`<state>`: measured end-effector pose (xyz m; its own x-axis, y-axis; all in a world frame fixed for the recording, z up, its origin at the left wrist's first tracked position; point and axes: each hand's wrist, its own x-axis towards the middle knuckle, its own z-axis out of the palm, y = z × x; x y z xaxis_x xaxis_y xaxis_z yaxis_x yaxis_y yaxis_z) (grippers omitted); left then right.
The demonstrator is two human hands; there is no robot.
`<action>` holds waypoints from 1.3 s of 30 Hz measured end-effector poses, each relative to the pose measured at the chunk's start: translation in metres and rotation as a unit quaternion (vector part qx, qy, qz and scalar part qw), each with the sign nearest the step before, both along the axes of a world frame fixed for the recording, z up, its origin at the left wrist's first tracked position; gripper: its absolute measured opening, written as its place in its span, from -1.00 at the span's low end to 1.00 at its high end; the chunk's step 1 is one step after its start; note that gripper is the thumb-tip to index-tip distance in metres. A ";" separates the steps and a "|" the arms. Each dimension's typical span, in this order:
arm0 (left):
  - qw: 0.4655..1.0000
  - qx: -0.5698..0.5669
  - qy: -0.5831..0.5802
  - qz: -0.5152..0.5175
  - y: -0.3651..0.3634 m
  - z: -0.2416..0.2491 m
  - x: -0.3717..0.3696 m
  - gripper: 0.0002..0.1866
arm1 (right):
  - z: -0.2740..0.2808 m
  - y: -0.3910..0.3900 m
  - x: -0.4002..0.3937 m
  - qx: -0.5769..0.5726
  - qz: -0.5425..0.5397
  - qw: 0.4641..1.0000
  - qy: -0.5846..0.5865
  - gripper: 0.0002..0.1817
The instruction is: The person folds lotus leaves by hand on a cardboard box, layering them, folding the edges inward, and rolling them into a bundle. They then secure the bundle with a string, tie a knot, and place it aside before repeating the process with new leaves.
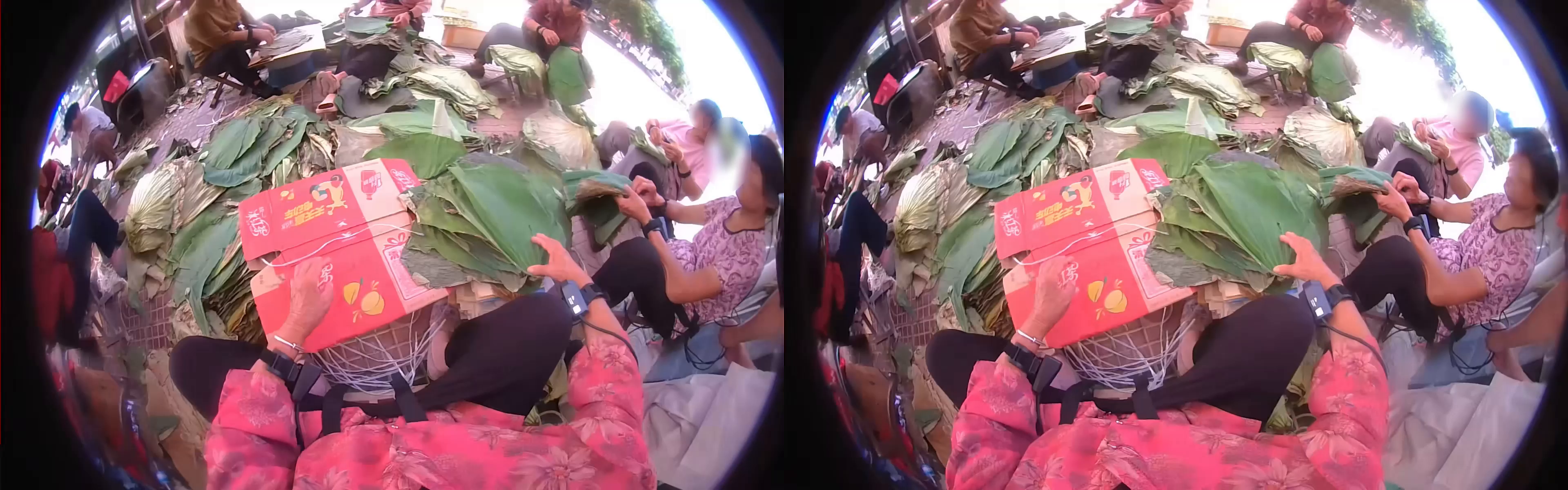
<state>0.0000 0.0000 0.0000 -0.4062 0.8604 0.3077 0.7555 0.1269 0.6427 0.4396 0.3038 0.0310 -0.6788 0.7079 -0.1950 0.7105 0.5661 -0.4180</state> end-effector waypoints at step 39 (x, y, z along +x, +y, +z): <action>0.964 0.201 0.024 -0.173 0.100 0.172 0.012 -0.07 | 0.271 -0.069 -0.127 -0.298 0.129 0.871 0.369 -0.68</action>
